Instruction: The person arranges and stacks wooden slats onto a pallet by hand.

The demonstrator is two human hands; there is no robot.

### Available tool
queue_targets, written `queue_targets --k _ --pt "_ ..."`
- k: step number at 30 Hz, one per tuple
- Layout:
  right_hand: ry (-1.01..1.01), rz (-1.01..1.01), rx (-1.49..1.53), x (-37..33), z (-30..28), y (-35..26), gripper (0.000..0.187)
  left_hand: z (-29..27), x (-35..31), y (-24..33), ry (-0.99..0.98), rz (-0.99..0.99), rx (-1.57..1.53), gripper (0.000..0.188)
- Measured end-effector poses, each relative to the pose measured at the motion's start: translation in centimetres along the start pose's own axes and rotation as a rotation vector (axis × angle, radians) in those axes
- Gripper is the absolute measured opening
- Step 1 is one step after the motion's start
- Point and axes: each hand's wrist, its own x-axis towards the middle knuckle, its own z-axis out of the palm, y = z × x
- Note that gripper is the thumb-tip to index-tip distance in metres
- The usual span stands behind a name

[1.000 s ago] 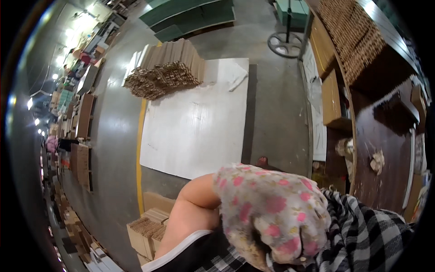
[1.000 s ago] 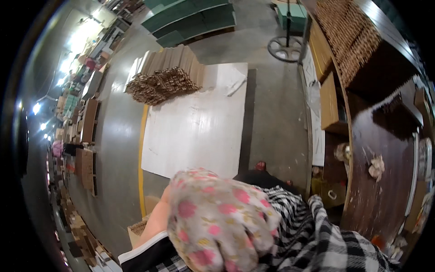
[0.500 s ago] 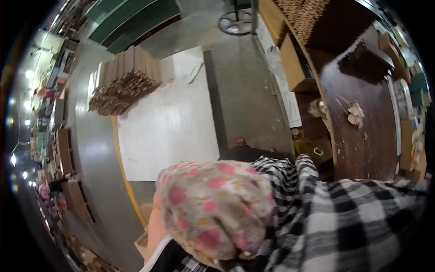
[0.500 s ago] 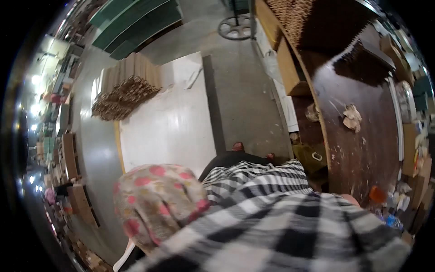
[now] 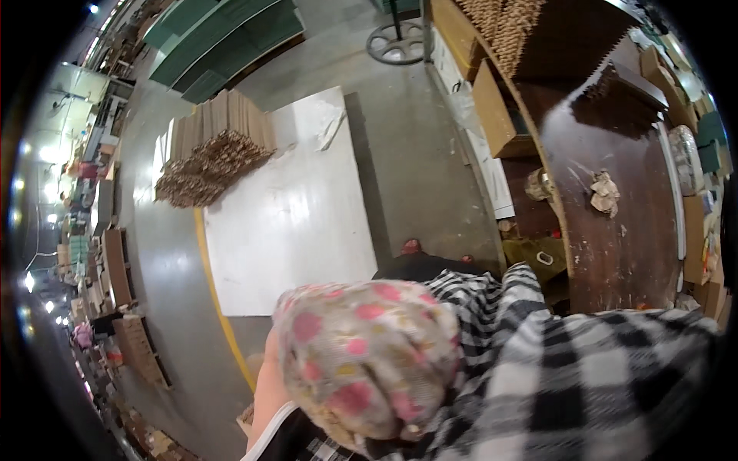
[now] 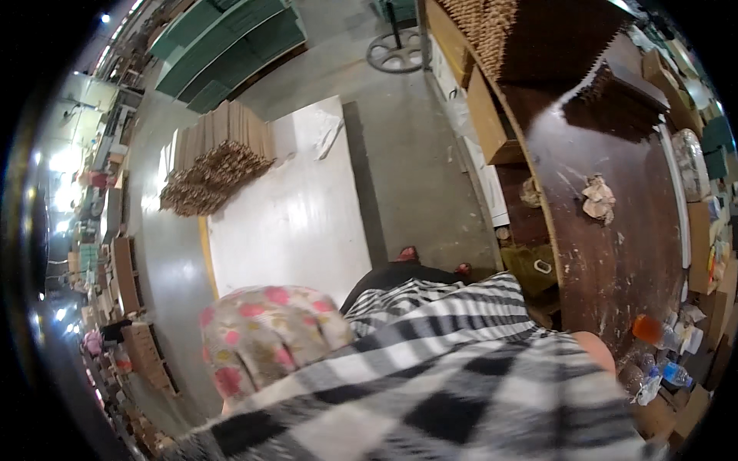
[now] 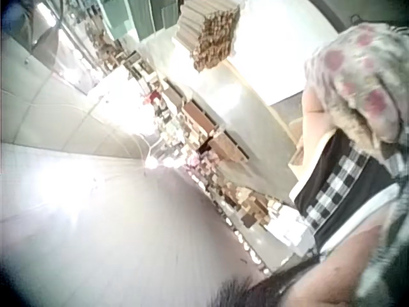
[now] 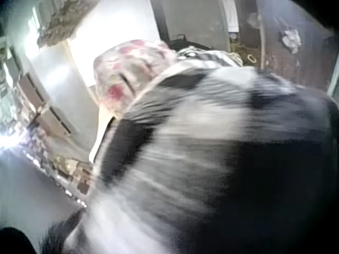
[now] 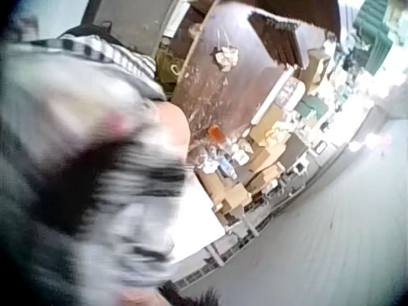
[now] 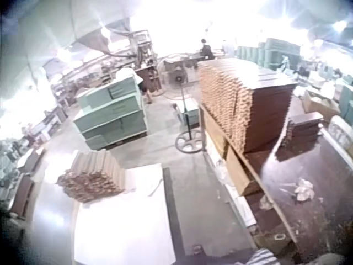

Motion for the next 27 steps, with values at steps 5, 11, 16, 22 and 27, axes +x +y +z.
queue_targets --k 5,11,16,22,27 --pt "-0.001 0.013 0.009 0.2 -0.4 0.5 0.023 -0.4 0.0 -0.3 0.017 0.015 -0.005 0.029" --pt "0.015 0.042 -0.006 0.7 -1.1 0.4 0.023 -0.6 0.4 -0.2 0.028 -0.005 -0.02 0.029" --pt "0.038 0.057 -0.027 0.8 -1.5 0.3 0.023 -0.8 0.5 -0.1 0.047 -0.011 -0.064 0.029" --pt "0.075 0.087 -0.067 0.6 -1.5 0.0 0.023 -1.5 0.7 -0.6 0.057 0.002 -0.069 0.03" --pt "0.083 0.129 -0.119 0.2 -2.0 0.1 0.023 -1.7 0.1 -0.6 0.093 0.05 -0.088 0.031"
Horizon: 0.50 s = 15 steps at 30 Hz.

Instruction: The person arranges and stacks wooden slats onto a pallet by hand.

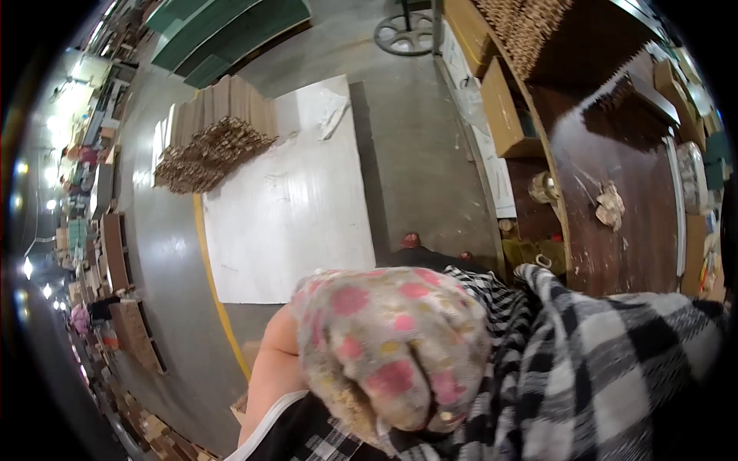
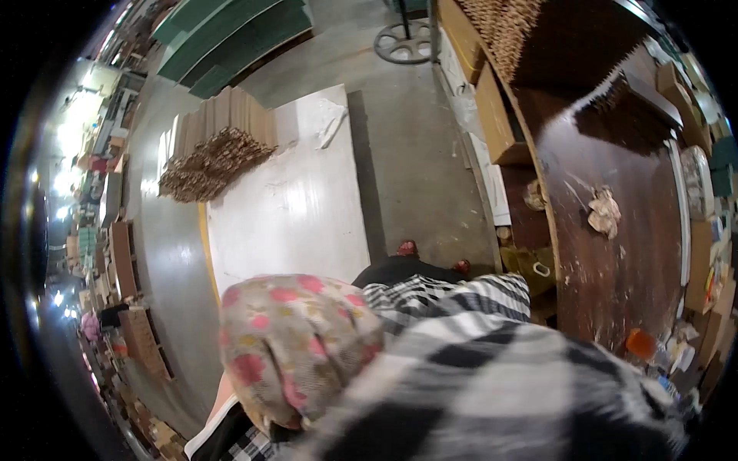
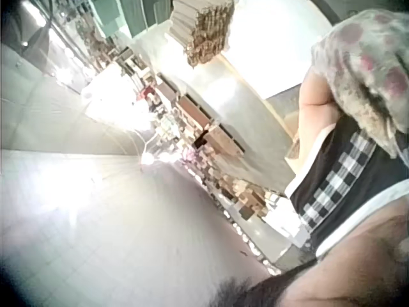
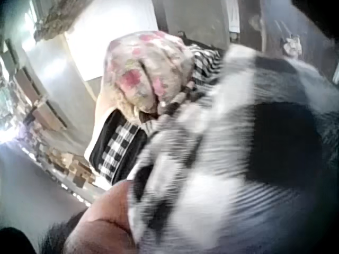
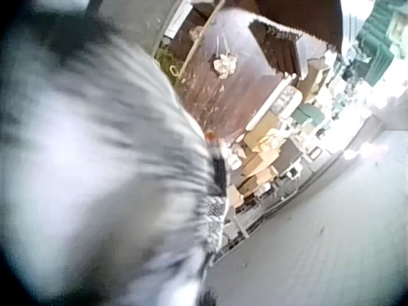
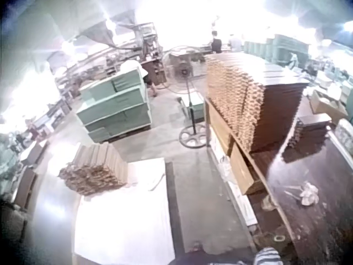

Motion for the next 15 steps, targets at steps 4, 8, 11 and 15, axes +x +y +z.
queue_targets --k 4,8,11,15 --pt "0.015 0.051 -0.054 -0.3 -0.5 0.0 0.022 -0.4 0.0 -0.7 0.042 0.061 0.015 0.031" --pt "0.044 0.104 -0.137 -0.4 -1.0 -0.2 0.022 -3.3 1.1 -0.5 -0.232 -0.062 -0.076 0.027" --pt "0.077 0.136 -0.168 -0.6 -1.3 -0.5 0.022 -3.6 1.6 0.1 -0.277 -0.118 -0.136 0.027" --pt "0.12 0.166 -0.172 -1.0 -1.7 -0.8 0.022 -4.3 1.6 0.1 -0.297 -0.142 -0.136 0.027"
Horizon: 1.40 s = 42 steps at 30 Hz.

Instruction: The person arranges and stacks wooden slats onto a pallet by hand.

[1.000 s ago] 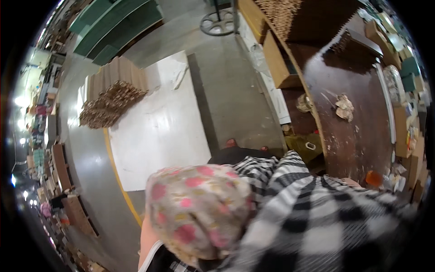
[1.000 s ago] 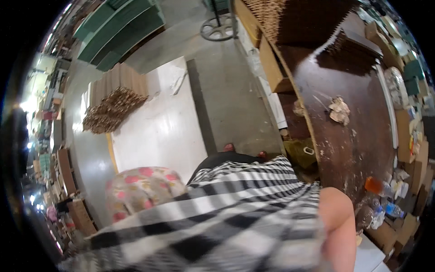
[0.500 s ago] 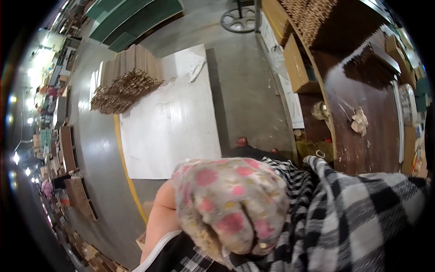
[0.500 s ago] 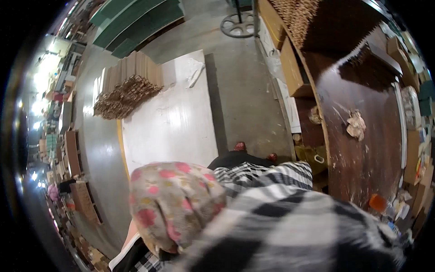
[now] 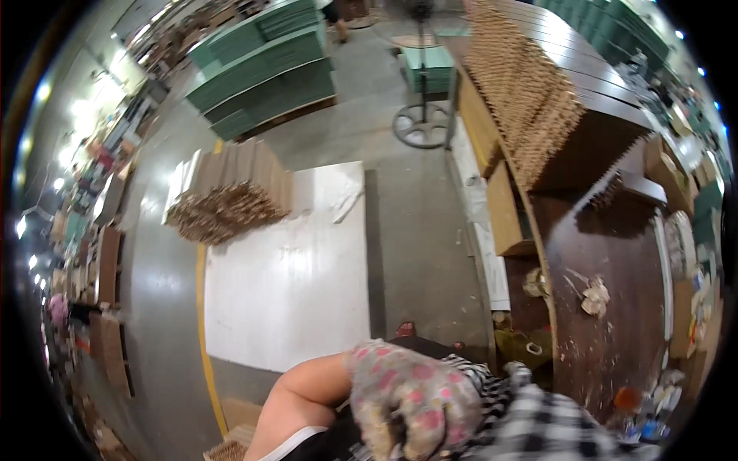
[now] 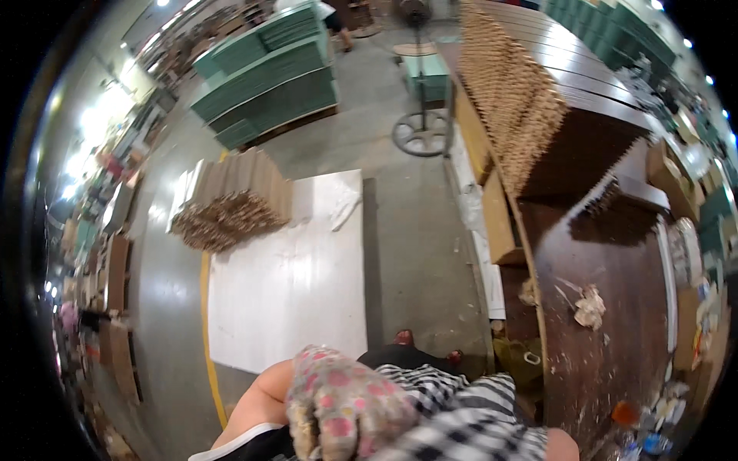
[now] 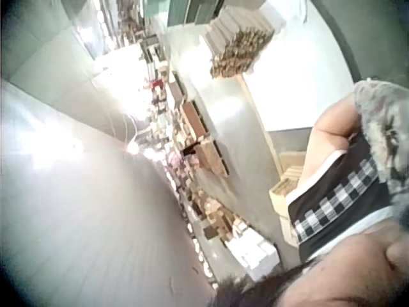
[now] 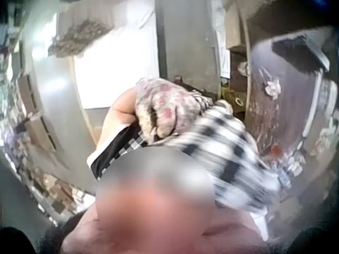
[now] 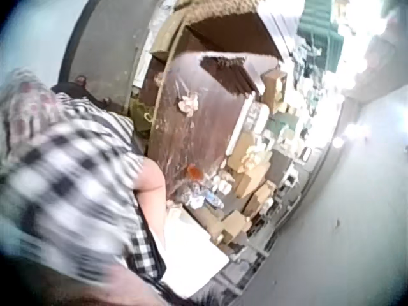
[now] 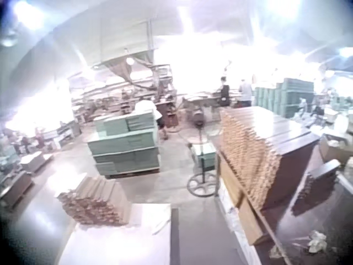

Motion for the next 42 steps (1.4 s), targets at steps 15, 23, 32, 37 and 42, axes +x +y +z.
queue_targets --k 15,23,32,37,42 --pt "0.152 0.043 0.022 0.4 0.8 1.2 0.022 -1.9 1.4 -0.5 -0.223 -0.114 -0.084 0.028" --pt "0.339 0.002 0.339 -1.5 -2.7 -2.9 0.022 -4.9 -0.6 -5.0 -0.279 -0.376 0.007 0.03" --pt "0.435 0.196 -0.71 -5.6 -16.2 -0.8 0.029 -15.9 -15.8 -9.0 -0.388 -1.856 1.49 0.043" --pt "0.534 0.079 -0.8 -5.5 -18.8 -1.1 0.026 -16.2 -11.8 -17.6 -0.175 -1.318 1.215 0.037" --pt "0.653 0.044 -0.825 -4.1 -19.3 -1.9 0.025 -15.2 -7.4 -20.9 -0.289 -1.301 0.969 0.034"
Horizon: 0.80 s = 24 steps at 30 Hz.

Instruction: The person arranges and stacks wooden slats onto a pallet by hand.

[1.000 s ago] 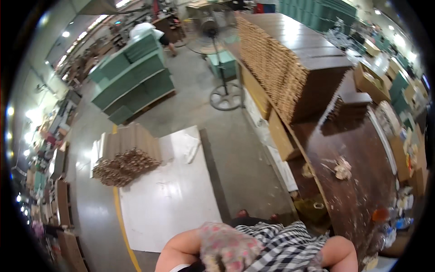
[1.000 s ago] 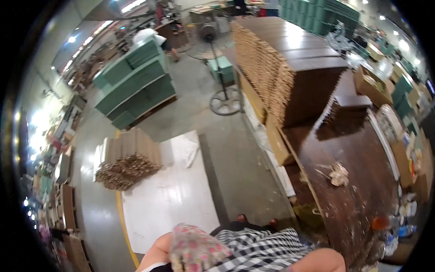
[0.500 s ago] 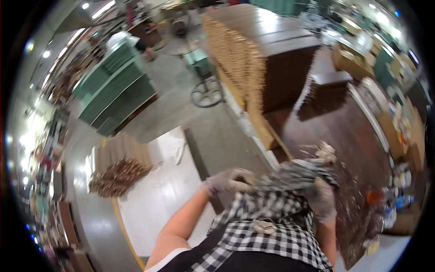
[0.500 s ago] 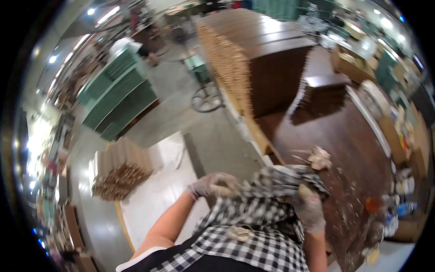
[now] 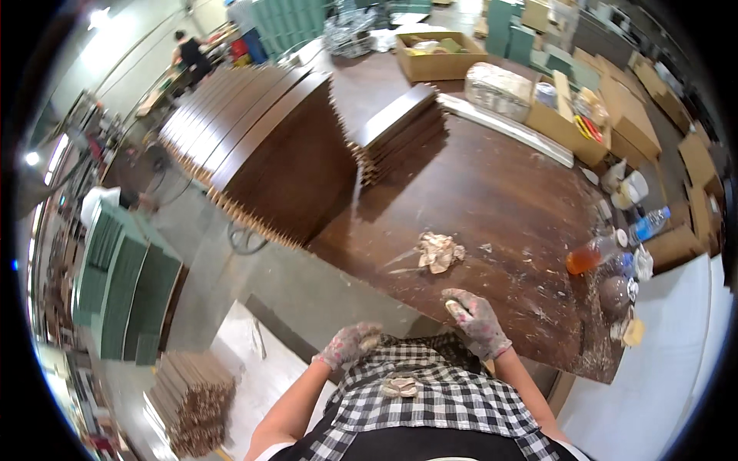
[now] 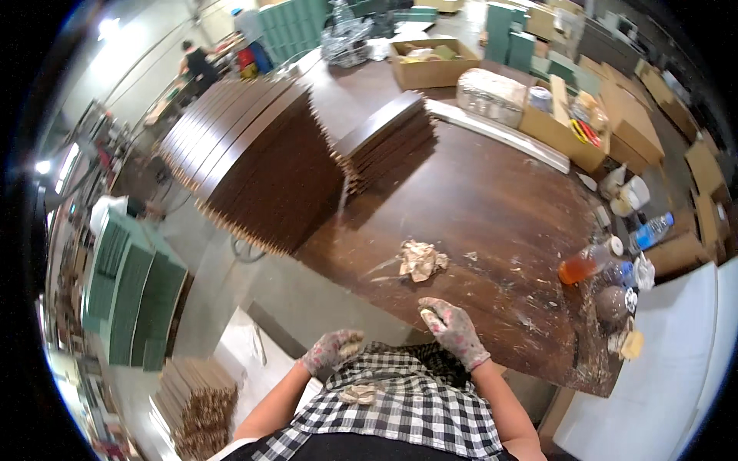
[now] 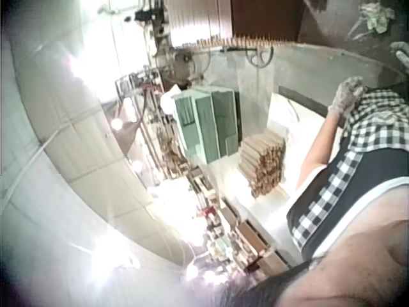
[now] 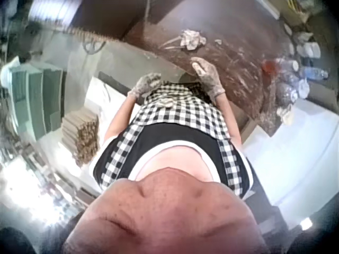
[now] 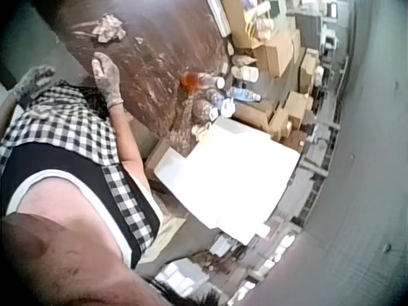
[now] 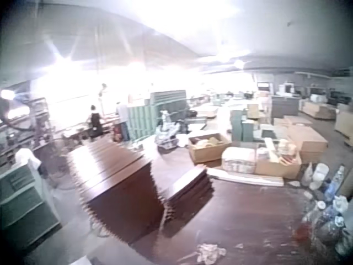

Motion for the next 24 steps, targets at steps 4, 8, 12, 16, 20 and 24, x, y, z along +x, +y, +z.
queue_targets --k 4,8,12,16,20,24 --pt "0.059 0.118 -0.031 0.2 1.1 1.5 0.03 -1.9 1.4 0.5 -0.169 0.044 0.161 0.031" --pt "0.171 0.321 -0.059 0.9 4.2 2.9 0.033 -5.2 5.7 0.1 -0.232 0.261 0.099 0.028" --pt "0.444 0.291 -0.138 3.3 7.8 2.2 0.029 -9.0 9.8 0.1 -0.301 0.467 0.187 0.03" --pt "0.596 0.377 0.008 2.7 11.3 -0.3 0.032 -10.0 12.9 2.0 -0.432 0.615 0.1 0.025" --pt "0.79 0.45 0.098 -3.6 14.6 -0.6 0.027 -7.7 13.5 5.7 -0.693 0.751 0.124 0.022" --pt "1.009 0.621 0.229 -11.5 17.8 -0.2 0.028 -3.2 11.5 9.5 -0.875 0.918 0.169 0.021"
